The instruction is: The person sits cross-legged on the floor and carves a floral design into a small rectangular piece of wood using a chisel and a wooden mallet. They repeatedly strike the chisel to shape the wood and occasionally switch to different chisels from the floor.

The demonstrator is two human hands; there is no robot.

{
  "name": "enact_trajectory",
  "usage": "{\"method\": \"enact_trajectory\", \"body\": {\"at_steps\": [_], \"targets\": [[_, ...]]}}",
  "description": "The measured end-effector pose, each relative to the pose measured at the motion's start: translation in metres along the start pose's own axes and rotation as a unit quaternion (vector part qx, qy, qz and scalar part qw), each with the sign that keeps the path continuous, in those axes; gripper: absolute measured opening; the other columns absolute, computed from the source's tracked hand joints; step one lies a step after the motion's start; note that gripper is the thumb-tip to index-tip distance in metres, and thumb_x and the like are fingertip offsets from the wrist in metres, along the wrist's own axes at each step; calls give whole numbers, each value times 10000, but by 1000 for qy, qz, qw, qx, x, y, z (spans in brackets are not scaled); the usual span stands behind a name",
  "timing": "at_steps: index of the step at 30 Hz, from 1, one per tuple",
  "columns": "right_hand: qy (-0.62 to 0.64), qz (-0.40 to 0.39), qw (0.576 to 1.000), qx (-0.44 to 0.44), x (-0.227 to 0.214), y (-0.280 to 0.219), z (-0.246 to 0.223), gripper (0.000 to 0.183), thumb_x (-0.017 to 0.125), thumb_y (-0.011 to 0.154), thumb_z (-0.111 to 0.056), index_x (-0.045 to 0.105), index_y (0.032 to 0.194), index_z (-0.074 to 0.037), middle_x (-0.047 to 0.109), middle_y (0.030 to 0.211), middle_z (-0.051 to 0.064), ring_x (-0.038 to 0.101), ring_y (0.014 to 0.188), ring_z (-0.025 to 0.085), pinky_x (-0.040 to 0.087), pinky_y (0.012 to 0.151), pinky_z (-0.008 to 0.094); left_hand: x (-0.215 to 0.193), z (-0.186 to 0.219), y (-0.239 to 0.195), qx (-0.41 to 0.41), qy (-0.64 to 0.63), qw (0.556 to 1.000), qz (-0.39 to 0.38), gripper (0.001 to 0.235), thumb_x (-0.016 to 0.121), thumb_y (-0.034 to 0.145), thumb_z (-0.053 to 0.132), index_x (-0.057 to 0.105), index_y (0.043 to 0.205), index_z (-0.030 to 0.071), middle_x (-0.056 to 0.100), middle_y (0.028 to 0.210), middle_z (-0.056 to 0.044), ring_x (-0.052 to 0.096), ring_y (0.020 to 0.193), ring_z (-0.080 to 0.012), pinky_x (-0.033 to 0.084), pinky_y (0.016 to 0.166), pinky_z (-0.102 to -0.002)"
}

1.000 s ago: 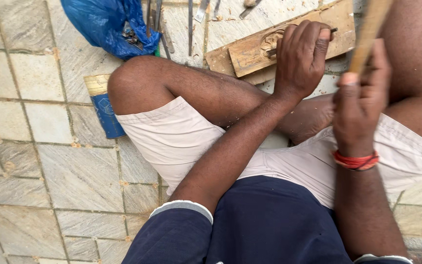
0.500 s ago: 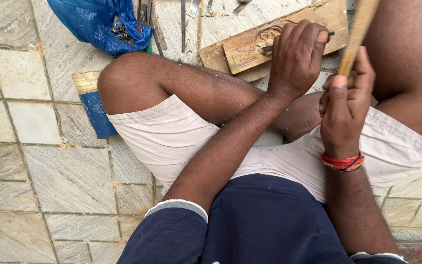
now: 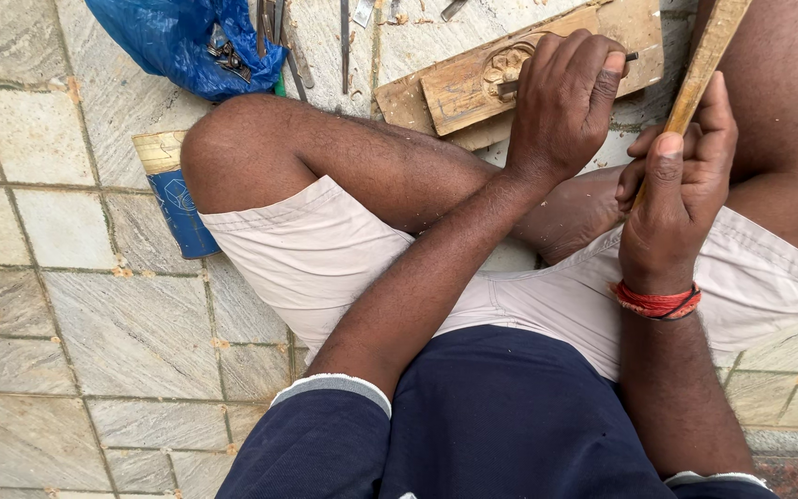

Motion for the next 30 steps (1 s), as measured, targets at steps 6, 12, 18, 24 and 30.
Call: {"method": "enact_trajectory", "body": {"at_steps": [6, 12, 18, 24, 30], "targets": [[-14, 7, 1000, -21, 7, 2, -4, 520, 496, 1269, -224, 250, 1687, -37, 581, 1063, 71, 475, 663, 7, 426, 532, 156, -4, 2, 0, -12, -19, 1000, 1, 299, 402, 1140, 359, 575, 1036, 138, 564, 889, -3, 520, 877, -187, 451, 842, -380], [-118, -27, 992, 29, 21, -12, -4, 530, 487, 1239, -204, 243, 1679, -39, 572, 1319, 70, 467, 703, 22, 427, 535, 168, -8, -1, 3, -11, -35, 999, -9, 329, 366, 1133, 348, 564, 978, 136, 544, 894, -6, 500, 823, -186, 437, 805, -371], [-84, 13, 996, -7, 22, -21, 1, 522, 463, 1274, -241, 194, 1688, -69, 548, 1011, 30, 465, 651, 24, 406, 510, 172, -20, 4, -1, 7, -63, 998, -13, 335, 369, 1138, 344, 549, 960, 124, 530, 866, -26, 477, 834, -202, 430, 812, -371], [-66, 4, 998, 19, 30, -28, 2, 538, 467, 1271, -244, 191, 1697, -65, 553, 1047, 31, 451, 657, 36, 399, 555, 185, -23, 4, 0, 15, -61, 998, -31, 337, 379, 1123, 343, 550, 928, 129, 525, 860, -26, 470, 809, -205, 425, 795, -369], [-100, 6, 994, 38, 38, -34, -1, 530, 437, 1261, -229, 174, 1692, -67, 527, 967, 19, 453, 677, 38, 390, 560, 181, -18, 0, -4, 31, -48, 997, -49, 331, 379, 1117, 340, 549, 916, 140, 526, 854, -19, 475, 822, -206, 428, 806, -376]]}}
Point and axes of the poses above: each hand's wrist, its own y-axis towards the middle knuckle, its own x-axis out of the palm, z = x × y, the point moved 2 cm from there along y, towards the middle knuckle
